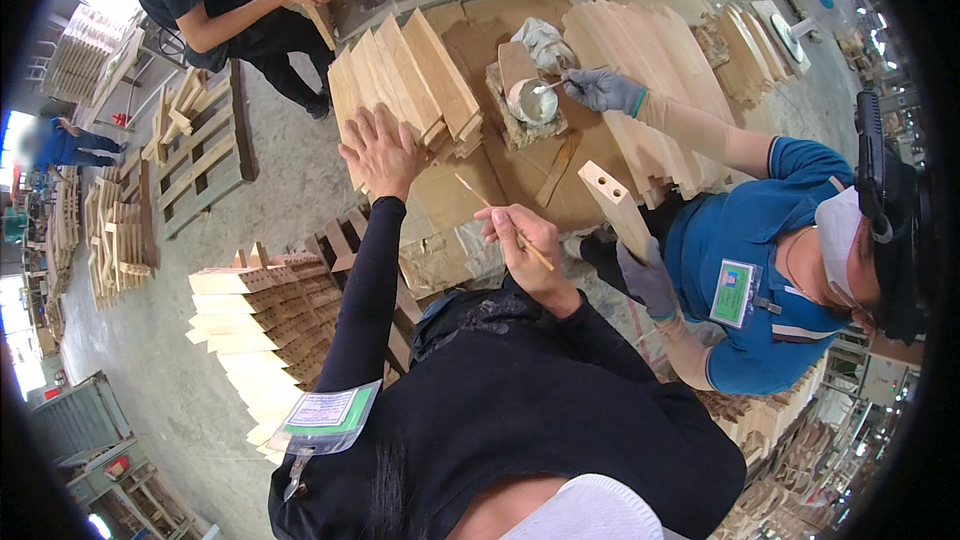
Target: The person picks up wooden pieces with pre-drilled holes from a stack and applies glue into the holes using a small brush. They handle the pieces one at a time, dip the brush into a container, and apply the adhesive before placing the pieces back on the table.
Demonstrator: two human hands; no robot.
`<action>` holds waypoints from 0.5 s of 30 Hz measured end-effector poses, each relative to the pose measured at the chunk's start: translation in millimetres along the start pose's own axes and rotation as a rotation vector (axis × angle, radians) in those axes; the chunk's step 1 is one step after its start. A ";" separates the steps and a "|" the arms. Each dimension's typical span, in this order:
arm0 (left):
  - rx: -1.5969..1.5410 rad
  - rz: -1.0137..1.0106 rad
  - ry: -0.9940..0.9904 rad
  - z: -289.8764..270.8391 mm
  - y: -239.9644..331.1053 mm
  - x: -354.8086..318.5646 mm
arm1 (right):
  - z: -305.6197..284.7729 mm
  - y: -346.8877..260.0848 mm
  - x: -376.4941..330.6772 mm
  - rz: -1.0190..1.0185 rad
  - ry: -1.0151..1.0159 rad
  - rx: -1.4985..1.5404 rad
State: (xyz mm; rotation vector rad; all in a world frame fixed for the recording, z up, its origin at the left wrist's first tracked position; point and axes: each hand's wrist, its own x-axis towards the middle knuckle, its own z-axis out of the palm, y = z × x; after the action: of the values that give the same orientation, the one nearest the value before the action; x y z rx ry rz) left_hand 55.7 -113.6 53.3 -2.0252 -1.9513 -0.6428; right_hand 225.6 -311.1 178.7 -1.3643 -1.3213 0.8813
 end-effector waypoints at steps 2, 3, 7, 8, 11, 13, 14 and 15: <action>-0.010 -0.004 -0.010 -0.3 1.3 0.0 | -0.9 0.5 0.3 0.000 -0.002 -0.003; -0.012 -0.008 -0.010 0.3 0.7 -0.5 | -1.1 0.4 0.4 0.002 0.003 -0.003; -0.039 -0.005 -0.015 1.6 -1.7 -2.1 | -1.6 -1.4 0.1 -0.003 0.058 0.032; -0.103 0.073 0.035 1.1 -3.8 -2.4 | -1.9 -2.4 0.2 -0.007 0.081 0.049; -0.316 0.289 0.109 -2.0 -6.1 -17.7 | -5.3 -6.7 -1.4 -0.073 0.104 0.027; -0.494 0.415 0.072 -7.2 4.2 -49.1 | -9.9 -12.5 -3.5 -0.117 0.109 -0.018; -0.578 0.454 0.006 -7.5 15.1 -67.6 | -11.8 -14.7 -4.4 -0.140 0.115 -0.041; -0.659 0.487 -0.064 -7.8 27.3 -88.5 | -13.8 -18.2 -5.4 -0.149 0.113 -0.046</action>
State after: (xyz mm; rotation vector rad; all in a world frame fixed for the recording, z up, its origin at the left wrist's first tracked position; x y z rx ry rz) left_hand 81.5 -196.8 20.9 -2.7876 -1.2646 -1.2061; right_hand 233.5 -320.5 198.7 -1.3123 -1.3437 0.6673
